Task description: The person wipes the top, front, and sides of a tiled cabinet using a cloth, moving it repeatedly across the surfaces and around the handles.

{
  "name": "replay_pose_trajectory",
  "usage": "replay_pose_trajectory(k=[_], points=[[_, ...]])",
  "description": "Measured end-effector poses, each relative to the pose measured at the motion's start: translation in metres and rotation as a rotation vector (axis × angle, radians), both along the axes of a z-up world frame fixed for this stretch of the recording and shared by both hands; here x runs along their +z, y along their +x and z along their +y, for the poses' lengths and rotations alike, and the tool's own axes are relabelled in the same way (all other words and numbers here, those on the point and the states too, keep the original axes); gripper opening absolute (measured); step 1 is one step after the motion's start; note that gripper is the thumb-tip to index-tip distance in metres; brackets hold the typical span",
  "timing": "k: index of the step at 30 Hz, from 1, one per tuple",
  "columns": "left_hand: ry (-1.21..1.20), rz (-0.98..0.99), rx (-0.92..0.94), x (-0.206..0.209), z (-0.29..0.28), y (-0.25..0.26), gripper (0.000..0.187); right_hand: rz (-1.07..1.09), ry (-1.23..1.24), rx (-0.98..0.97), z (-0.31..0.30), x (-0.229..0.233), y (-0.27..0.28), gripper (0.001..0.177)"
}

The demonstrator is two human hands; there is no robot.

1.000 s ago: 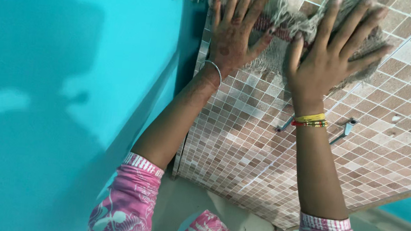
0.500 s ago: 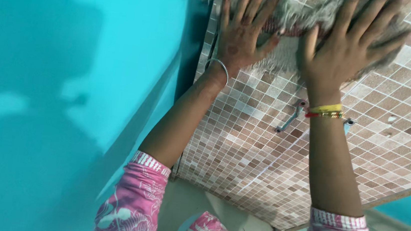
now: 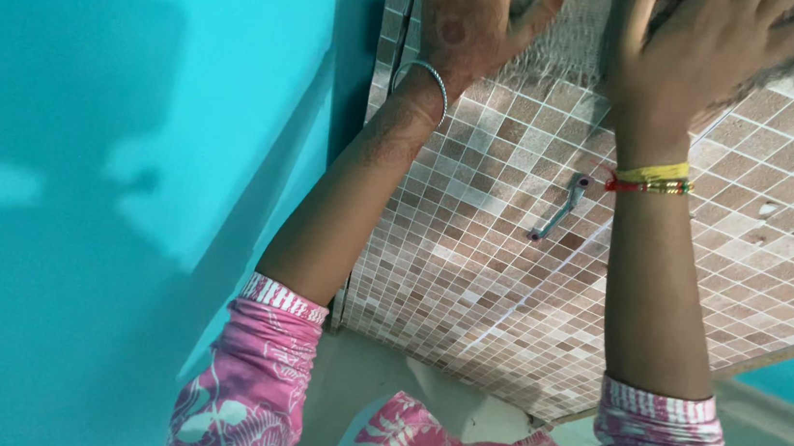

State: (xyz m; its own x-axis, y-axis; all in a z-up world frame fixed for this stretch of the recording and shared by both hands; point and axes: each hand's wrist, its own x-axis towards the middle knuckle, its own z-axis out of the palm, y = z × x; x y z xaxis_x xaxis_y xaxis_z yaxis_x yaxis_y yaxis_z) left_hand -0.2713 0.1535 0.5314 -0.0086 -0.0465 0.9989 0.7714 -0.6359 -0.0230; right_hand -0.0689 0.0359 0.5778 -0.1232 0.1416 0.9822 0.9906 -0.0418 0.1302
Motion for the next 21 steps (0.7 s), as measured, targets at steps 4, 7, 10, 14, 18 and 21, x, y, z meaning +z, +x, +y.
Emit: replay_pose_trajectory(k=[4,7,10,14,18,21], points=[[-0.074,0.098,0.095,-0.035,-0.029,-0.008,0.07,0.362,-0.512,-0.282,-0.045,-0.028,-0.04,0.077],[-0.14,0.15,0.09,-0.068,-0.044,-0.011,0.073,0.286,-0.352,-0.285,-0.054,-0.062,-0.045,0.079],[-0.164,0.162,0.082,-0.102,-0.046,-0.008,0.072,0.273,-0.308,-0.246,-0.048,-0.103,-0.037,0.084],[-0.309,0.19,0.076,-0.14,-0.057,-0.006,0.07,0.328,-0.315,-0.094,-0.052,-0.147,-0.032,0.087],[-0.407,0.23,0.061,-0.165,-0.075,-0.003,0.067,0.376,-0.368,-0.044,-0.059,-0.165,-0.031,0.09],[-0.413,0.253,0.056,-0.168,-0.073,-0.004,0.066,0.361,-0.366,-0.032,-0.058,-0.165,-0.03,0.092]])
